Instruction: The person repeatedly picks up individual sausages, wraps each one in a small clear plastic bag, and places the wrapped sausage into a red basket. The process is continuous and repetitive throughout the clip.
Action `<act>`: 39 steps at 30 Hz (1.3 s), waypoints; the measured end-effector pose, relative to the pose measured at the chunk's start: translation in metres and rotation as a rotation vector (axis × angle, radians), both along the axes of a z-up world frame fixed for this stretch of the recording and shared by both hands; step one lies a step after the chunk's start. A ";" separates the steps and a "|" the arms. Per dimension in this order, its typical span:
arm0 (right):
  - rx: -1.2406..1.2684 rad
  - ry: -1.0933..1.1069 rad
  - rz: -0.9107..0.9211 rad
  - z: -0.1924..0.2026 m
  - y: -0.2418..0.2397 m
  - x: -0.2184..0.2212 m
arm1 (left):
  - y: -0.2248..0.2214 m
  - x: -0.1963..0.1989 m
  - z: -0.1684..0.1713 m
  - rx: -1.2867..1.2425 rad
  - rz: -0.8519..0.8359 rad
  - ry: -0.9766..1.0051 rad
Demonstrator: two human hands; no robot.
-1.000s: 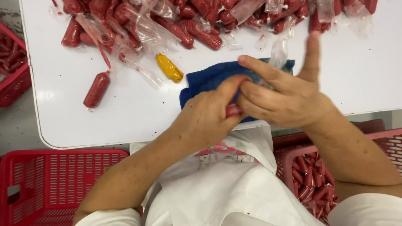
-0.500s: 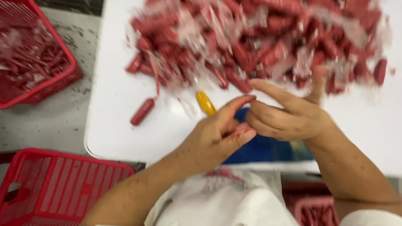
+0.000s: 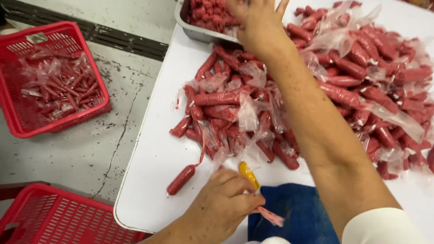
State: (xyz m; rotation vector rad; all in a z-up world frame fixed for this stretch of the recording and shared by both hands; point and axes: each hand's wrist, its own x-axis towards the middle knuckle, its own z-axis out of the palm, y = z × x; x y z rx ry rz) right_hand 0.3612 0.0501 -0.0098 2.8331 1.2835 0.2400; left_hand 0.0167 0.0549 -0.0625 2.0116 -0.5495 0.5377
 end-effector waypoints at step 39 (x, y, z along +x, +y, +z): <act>0.392 1.206 0.754 -0.013 -0.335 -0.351 | -0.109 -0.108 -0.010 0.572 -0.465 -0.110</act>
